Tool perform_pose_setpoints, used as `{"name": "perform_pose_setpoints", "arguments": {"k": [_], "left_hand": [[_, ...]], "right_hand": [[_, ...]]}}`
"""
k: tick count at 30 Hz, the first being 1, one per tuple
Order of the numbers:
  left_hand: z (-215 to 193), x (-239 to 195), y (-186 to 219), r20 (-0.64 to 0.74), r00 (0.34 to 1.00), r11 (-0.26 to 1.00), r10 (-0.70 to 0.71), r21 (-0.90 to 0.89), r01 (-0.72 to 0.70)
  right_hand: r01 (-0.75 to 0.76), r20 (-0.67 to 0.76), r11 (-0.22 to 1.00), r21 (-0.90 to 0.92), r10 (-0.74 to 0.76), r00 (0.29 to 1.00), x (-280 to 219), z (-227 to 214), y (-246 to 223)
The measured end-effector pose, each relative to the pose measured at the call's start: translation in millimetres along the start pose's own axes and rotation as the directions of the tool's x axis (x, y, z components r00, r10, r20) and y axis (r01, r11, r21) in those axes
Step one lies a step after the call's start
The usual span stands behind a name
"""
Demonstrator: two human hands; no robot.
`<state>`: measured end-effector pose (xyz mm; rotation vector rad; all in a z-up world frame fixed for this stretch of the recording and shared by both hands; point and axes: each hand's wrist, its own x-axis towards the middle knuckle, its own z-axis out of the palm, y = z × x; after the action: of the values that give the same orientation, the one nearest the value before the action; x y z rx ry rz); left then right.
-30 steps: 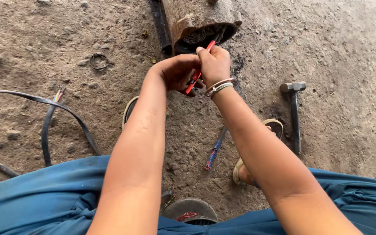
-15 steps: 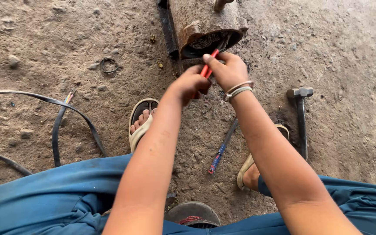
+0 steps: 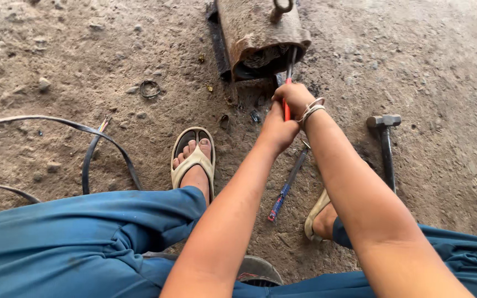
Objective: The person uses pliers and a screwdriver to remove metal rings from a cylindrical electrical component. They repeatedly cut and pry the rings loose, then lift the component to reveal its internal structure.
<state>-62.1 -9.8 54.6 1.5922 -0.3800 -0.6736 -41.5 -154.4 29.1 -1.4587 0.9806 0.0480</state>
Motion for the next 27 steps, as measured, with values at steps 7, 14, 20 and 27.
{"name": "perform_pose_setpoints", "arguments": {"k": [7, 14, 20, 27], "left_hand": [[14.6, -46.6, -0.2, -0.070, 0.997, 0.999, 0.043, 0.031, -0.041], [13.4, -79.6, -2.2, -0.038, 0.999, 0.996, 0.017, -0.084, -0.020], [22.5, -100.8, -19.7, 0.011, 0.993, 0.980, -0.114, 0.165, 0.111], [30.4, -85.9, -54.8, 0.065, 0.993, 0.993, 0.101, 0.051, -0.105]], "right_hand": [[0.005, 0.072, 0.996, 0.084, -0.011, 0.997, -39.0, -5.7, 21.5], [0.051, 0.041, 0.999, -0.001, -0.051, 0.998, -47.9, -10.2, 61.9], [0.022, -0.013, 0.997, -0.080, -0.023, 1.000, -53.5, -16.9, 92.6], [0.455, 0.423, 0.025, -0.890, -0.325, 0.846, -44.9, -26.5, 101.5]]}}
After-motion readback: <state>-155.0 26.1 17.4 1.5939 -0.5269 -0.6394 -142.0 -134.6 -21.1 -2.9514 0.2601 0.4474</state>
